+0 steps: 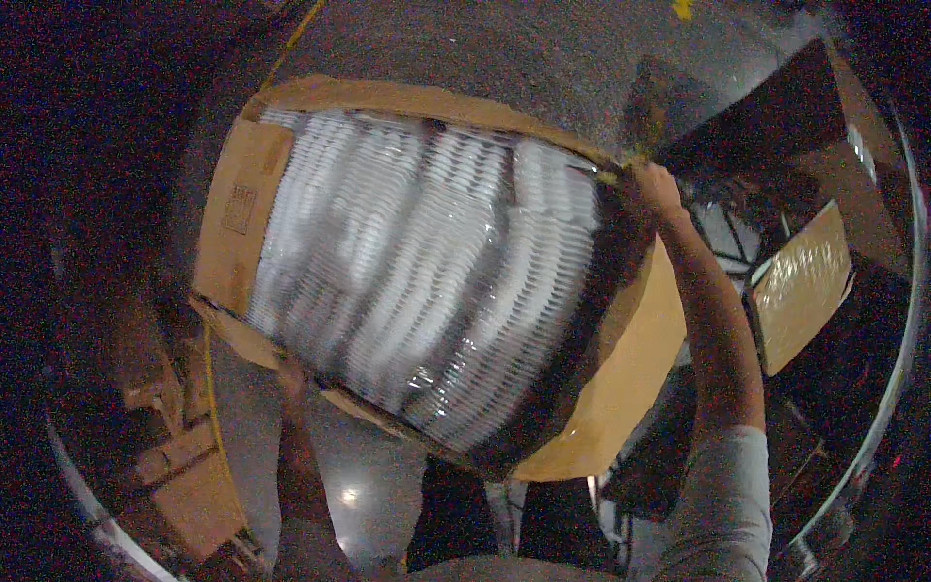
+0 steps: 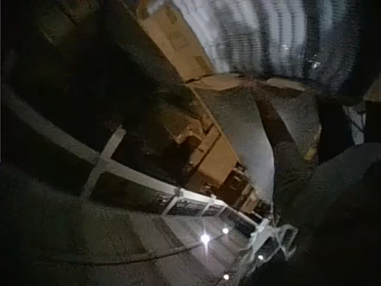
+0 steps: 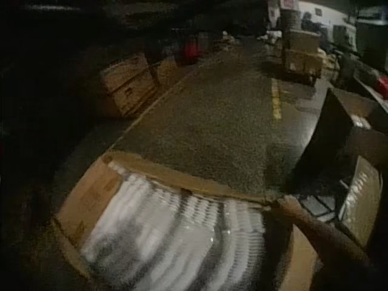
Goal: The person opens a large cardboard box containing bubble-wrapped plastic mixing palettes. They remove several palettes, unwrap them, and apply printed labels to each one using a label printer at a workbench. The labeled palettes are placed on the table.
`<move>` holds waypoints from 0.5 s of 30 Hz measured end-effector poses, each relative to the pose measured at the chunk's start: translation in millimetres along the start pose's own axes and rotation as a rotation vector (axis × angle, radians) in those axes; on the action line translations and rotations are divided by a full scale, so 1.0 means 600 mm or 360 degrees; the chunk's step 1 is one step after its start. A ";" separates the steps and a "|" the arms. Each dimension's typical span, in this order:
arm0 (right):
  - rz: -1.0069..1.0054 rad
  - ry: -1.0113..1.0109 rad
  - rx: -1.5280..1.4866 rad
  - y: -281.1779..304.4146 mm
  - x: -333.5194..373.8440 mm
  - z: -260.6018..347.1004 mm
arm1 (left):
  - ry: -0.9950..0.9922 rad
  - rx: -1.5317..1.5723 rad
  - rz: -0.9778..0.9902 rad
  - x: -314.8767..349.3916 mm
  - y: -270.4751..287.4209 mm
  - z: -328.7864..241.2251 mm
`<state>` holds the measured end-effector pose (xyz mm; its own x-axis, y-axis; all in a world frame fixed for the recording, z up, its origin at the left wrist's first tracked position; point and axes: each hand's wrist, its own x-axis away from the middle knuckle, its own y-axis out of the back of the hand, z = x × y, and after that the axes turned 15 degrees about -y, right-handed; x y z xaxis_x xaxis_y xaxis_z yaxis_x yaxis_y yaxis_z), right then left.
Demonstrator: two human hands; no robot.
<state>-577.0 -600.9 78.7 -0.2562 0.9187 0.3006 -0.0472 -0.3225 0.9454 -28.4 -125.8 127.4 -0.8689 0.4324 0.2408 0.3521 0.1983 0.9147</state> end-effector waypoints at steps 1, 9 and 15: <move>-0.0012 0.0054 -0.0074 0.004 0.002 0.001 | 0.0010 0.0120 0.0015 0.002 0.006 0.001; -0.0134 0.0097 -0.0114 0.000 0.034 -0.003 | -0.0420 0.0109 -0.0119 0.006 0.003 -0.012; -0.0281 -0.0477 0.0000 -0.022 0.170 -0.023 | -0.0308 0.0200 0.0196 -0.032 0.014 -0.014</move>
<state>-615.6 -506.2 95.4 0.0508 0.9865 0.1558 -0.0658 -0.1524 0.9861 -11.8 -140.1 133.1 -0.7383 0.6180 0.2702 0.5022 0.2362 0.8319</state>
